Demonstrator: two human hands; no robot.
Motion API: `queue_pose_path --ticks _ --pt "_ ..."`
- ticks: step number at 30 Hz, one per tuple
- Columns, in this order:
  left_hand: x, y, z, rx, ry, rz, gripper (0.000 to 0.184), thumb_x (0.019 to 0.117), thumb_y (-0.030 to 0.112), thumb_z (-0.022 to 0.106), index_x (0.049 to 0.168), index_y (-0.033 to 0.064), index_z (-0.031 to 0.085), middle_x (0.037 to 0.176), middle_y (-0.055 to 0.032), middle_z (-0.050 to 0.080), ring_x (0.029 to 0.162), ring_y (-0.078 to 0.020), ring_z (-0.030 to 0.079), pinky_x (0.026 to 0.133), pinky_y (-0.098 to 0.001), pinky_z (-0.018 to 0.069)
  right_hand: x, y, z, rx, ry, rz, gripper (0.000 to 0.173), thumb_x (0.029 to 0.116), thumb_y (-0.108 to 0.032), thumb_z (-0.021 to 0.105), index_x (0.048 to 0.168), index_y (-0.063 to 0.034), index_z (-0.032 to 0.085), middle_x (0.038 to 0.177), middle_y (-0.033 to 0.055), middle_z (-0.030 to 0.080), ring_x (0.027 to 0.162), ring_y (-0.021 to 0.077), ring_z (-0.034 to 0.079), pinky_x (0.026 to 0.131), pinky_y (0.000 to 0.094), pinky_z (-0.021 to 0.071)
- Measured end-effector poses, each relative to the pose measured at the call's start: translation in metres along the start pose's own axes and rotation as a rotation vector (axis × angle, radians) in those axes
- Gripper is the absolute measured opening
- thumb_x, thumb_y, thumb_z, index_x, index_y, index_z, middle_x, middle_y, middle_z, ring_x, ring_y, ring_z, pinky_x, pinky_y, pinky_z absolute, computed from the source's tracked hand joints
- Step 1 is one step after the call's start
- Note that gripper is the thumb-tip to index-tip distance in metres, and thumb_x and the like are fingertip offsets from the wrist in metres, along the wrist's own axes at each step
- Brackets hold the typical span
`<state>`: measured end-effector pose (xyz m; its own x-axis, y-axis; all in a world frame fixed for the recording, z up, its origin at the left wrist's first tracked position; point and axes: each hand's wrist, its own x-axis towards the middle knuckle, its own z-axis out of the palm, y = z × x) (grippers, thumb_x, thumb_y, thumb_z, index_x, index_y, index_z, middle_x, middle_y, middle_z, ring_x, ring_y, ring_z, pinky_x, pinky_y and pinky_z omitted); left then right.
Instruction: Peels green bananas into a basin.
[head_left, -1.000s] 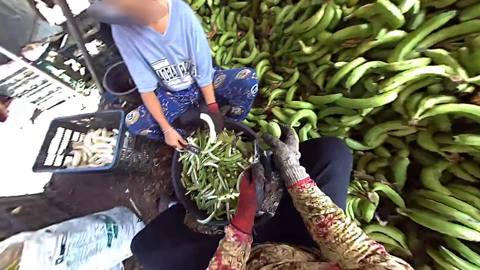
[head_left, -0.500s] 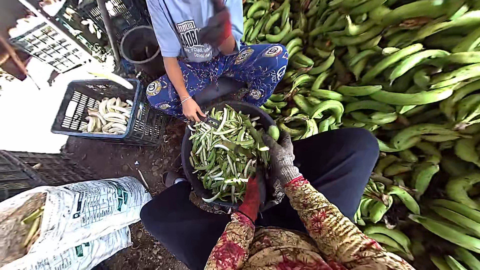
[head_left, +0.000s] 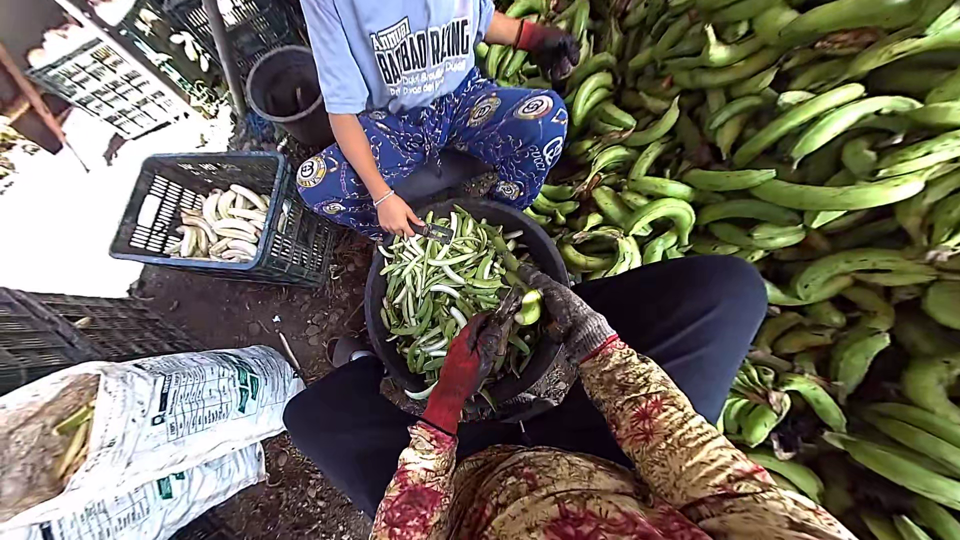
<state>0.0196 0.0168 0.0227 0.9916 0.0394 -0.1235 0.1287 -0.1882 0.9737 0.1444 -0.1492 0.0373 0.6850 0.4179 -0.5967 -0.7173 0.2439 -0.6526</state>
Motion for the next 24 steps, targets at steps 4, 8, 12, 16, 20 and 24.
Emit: queue_pose_path --ticks 4,8,12,16,20,24 --pt "-0.002 0.008 -0.011 0.308 -0.096 0.061 0.053 0.1067 0.047 0.042 0.141 0.011 0.06 0.127 -0.009 0.068 0.116 -0.0165 0.065 0.104 -0.0418 0.0511 -0.003 0.007 0.002 -0.115 -0.004 0.016 0.044 0.1064 -0.046 0.047 0.128 -0.0101 0.058 0.092 0.0084 0.068 0.077 0.0174 0.067 0.068 0.0333 0.0584" --pt "-0.003 0.015 -0.014 0.462 -0.135 0.06 0.049 0.1069 0.045 0.041 0.141 0.015 0.061 0.126 -0.0089 0.069 0.118 -0.0205 0.065 0.104 -0.0458 0.0504 -0.008 0.005 0.005 -0.238 0.095 0.018 0.06 0.1055 -0.061 0.034 0.125 -0.0101 0.06 0.091 0.0082 0.067 0.078 0.0173 0.066 0.069 0.035 0.0576" --pt "-0.001 0.012 -0.016 0.487 -0.147 0.024 0.05 0.106 0.046 0.042 0.142 0.0162 0.06 0.127 -0.0096 0.069 0.118 -0.023 0.065 0.104 -0.0477 0.0495 -0.01 0.006 0.005 -0.279 0.035 0.012 0.066 0.1075 -0.059 0.025 0.126 -0.0088 0.063 0.097 0.0112 0.069 0.083 0.0193 0.068 0.072 0.0375 0.0584" --pt "-0.001 0.004 -0.007 0.52 -0.034 -0.055 0.046 0.1048 0.038 0.047 0.143 0.0175 0.059 0.129 -0.0133 0.067 0.119 -0.0276 0.064 0.104 -0.0504 0.0492 -0.01 0.012 0.009 -0.284 0.079 0.069 0.067 0.1053 -0.064 0.026 0.127 -0.01 0.06 0.094 0.0126 0.067 0.077 0.0224 0.066 0.062 0.039 0.0568" --pt "0.0 -0.006 0.002 0.616 0.152 -0.146 0.046 0.1008 0.031 0.054 0.144 0.0162 0.058 0.126 -0.0214 0.066 0.113 -0.0389 0.065 0.097 -0.0582 0.0502 -0.011 0.029 0.022 -0.206 0.123 0.026 0.06 0.1084 -0.056 0.027 0.117 -0.0054 0.058 0.084 0.0114 0.064 0.068 0.0206 0.064 0.059 0.0369 0.0557" --pt "0.009 -0.024 0.001 0.635 0.457 -0.347 0.048 0.1015 0.035 0.056 0.144 0.0133 0.057 0.126 -0.025 0.065 0.112 -0.0436 0.065 0.095 -0.0621 0.0505 -0.015 0.046 0.034 -0.266 0.117 0.029 0.067 0.1089 -0.057 0.02 0.121 -0.0036 0.058 0.082 0.0117 0.066 0.065 0.0215 0.065 0.056 0.0361 0.0562"
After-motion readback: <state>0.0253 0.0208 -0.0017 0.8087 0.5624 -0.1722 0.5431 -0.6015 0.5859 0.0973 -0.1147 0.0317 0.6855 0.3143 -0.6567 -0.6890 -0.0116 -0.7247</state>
